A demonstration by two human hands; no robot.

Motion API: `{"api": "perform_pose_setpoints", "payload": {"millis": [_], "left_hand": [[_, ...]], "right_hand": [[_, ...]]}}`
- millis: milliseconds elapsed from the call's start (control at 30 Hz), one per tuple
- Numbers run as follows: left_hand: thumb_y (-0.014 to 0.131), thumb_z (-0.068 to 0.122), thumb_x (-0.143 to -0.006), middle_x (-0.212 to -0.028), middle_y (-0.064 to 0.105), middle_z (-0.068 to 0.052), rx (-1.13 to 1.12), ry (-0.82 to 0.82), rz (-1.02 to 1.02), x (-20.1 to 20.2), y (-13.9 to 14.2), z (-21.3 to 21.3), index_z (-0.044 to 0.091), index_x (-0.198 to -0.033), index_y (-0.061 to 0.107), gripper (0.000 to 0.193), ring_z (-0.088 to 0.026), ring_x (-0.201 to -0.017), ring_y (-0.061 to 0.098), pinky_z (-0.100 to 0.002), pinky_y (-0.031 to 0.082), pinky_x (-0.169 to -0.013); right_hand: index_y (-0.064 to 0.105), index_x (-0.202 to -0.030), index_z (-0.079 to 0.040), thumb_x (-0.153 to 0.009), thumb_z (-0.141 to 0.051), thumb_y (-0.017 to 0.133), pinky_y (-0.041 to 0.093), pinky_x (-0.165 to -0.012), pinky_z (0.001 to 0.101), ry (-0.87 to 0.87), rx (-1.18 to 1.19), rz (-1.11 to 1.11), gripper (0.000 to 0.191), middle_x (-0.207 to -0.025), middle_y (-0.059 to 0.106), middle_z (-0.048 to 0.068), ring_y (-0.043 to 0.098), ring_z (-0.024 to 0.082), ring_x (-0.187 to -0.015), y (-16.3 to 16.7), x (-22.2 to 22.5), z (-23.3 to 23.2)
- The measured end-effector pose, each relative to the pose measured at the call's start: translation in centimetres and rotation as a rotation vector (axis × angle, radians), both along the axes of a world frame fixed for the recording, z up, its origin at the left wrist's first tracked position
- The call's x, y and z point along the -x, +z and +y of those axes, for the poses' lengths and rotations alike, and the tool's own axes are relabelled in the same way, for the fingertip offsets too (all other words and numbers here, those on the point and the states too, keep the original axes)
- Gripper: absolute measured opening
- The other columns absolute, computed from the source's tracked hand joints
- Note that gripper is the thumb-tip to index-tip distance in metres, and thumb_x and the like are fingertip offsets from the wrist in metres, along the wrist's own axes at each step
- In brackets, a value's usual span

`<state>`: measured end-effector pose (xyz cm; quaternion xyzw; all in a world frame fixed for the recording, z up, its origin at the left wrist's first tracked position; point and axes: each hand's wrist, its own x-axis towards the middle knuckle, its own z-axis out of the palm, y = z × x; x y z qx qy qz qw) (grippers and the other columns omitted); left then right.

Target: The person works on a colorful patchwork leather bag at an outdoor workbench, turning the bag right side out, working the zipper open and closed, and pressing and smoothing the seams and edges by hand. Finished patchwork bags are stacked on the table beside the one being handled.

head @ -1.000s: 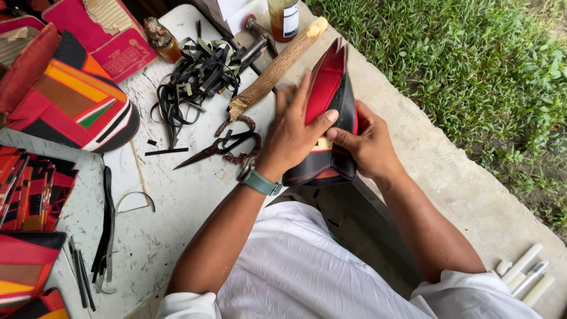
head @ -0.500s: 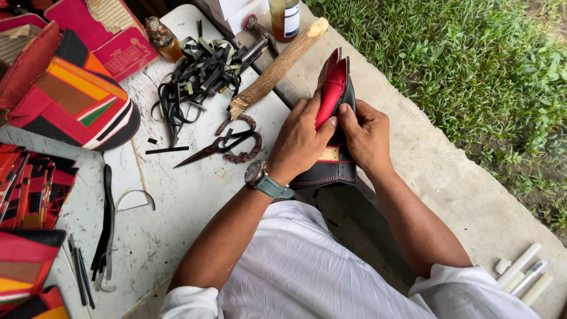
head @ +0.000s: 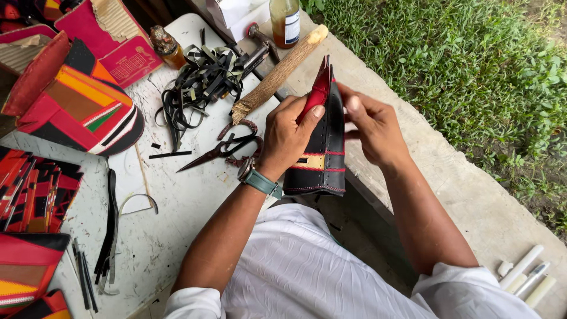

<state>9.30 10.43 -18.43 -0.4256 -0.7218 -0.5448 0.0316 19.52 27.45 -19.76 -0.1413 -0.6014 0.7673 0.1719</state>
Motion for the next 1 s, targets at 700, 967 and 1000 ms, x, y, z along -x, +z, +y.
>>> {"api": "perform_pose_setpoints", "payload": {"millis": [700, 967, 1000], "left_hand": [[0.075, 0.018, -0.1, -0.123, 0.066, -0.017, -0.088, -0.063, 0.25, -0.3, 2.7, -2.5, 0.003, -0.14, 0.055, 0.046, -0.033, -0.115, 0.068, -0.039, 0.056, -0.098], [0.077, 0.007, -0.092, -0.117, 0.065, -0.013, -0.064, -0.051, 0.245, -0.5, 4.8, -2.8, 0.004, -0.123, 0.061, 0.035, -0.031, -0.109, 0.068, -0.039, 0.056, -0.094], [0.076, 0.006, -0.091, -0.115, 0.065, -0.012, -0.051, -0.064, 0.197, -0.6, 4.9, -2.8, 0.005, -0.121, 0.061, 0.034, -0.03, -0.107, 0.069, -0.037, 0.058, -0.088]], "right_hand": [[0.065, -0.101, 0.002, -0.102, -0.011, 0.073, 0.053, -0.078, 0.022, -0.293, -0.363, 0.299, 0.014, -0.095, 0.07, 0.002, 0.061, 0.005, -0.084, -2.4, 0.6, -3.2], [0.068, -0.126, 0.001, -0.106, -0.013, 0.067, 0.053, -0.089, 0.0211, -0.235, -0.406, 0.231, 0.025, -0.109, 0.072, 0.001, 0.063, 0.005, -0.097, -0.5, 0.1, -3.9], [0.07, -0.127, 0.002, -0.107, -0.012, 0.068, 0.052, -0.088, 0.022, -0.249, -0.502, 0.236, 0.024, -0.105, 0.07, 0.002, 0.062, 0.007, -0.095, -0.3, 0.1, -3.7]]}}
